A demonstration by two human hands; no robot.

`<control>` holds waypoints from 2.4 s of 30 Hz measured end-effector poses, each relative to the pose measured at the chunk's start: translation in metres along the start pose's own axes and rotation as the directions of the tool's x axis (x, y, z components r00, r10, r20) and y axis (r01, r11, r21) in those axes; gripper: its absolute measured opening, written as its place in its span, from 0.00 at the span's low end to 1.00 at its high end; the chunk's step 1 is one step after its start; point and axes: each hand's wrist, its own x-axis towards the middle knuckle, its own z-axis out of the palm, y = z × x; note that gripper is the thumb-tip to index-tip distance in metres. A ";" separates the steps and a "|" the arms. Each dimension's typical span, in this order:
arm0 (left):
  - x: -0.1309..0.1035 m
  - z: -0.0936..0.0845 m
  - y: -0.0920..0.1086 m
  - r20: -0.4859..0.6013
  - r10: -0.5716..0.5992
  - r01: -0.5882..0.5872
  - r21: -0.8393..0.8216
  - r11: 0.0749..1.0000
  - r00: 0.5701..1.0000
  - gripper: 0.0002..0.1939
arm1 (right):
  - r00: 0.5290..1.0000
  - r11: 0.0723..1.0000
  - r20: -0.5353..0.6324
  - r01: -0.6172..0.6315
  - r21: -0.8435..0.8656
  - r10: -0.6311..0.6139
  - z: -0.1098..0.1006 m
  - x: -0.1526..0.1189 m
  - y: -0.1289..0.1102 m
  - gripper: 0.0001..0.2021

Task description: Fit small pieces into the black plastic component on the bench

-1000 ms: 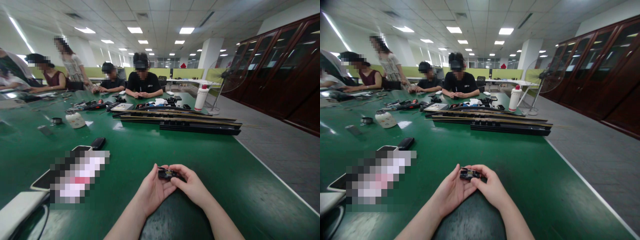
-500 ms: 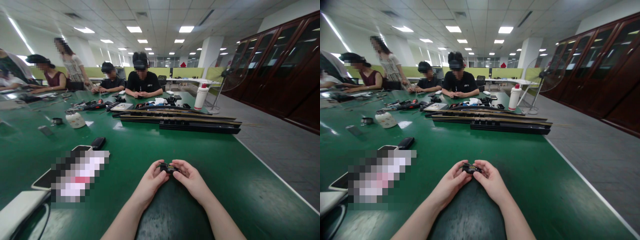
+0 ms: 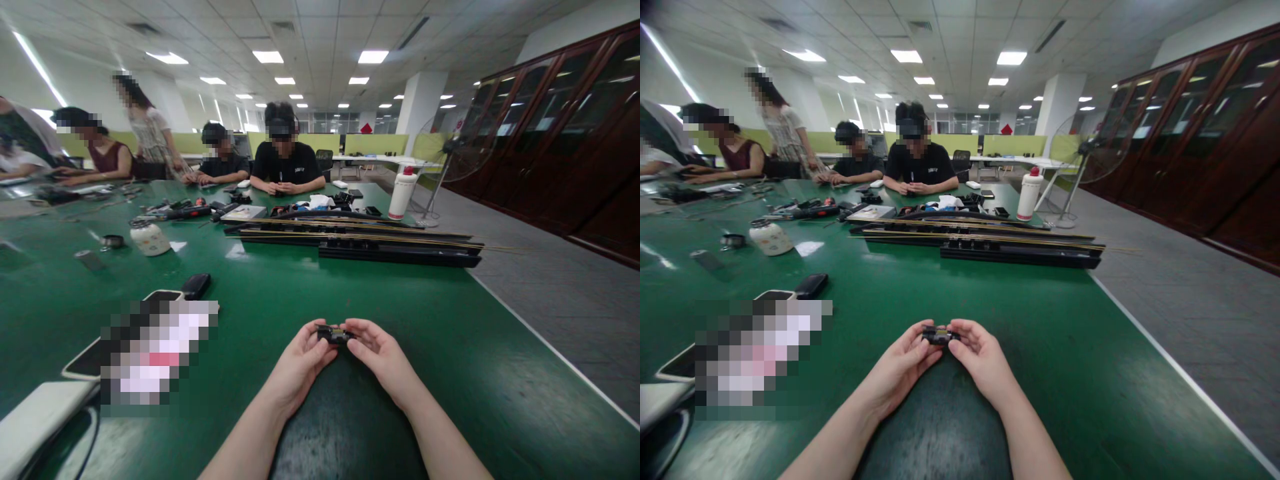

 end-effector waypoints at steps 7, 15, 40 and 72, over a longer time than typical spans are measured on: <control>0.001 -0.001 -0.001 -0.009 -0.002 0.002 0.014 1.000 1.000 0.23 | 1.000 0.999 0.010 0.011 -0.041 -0.010 -0.001 0.001 0.001 0.19; 0.002 -0.002 -0.002 -0.017 -0.010 0.010 0.009 1.000 1.000 0.23 | 1.000 0.996 0.024 0.022 -0.082 -0.020 -0.001 0.000 0.000 0.19; 0.001 -0.001 -0.002 -0.053 -0.025 0.026 0.010 1.000 0.998 0.22 | 0.999 0.992 0.052 0.013 -0.125 -0.006 -0.002 -0.001 0.000 0.19; -0.001 0.001 -0.002 0.038 0.002 -0.003 0.028 1.000 0.999 0.25 | 0.991 0.965 0.107 0.098 -0.241 -0.074 -0.001 0.000 0.009 0.12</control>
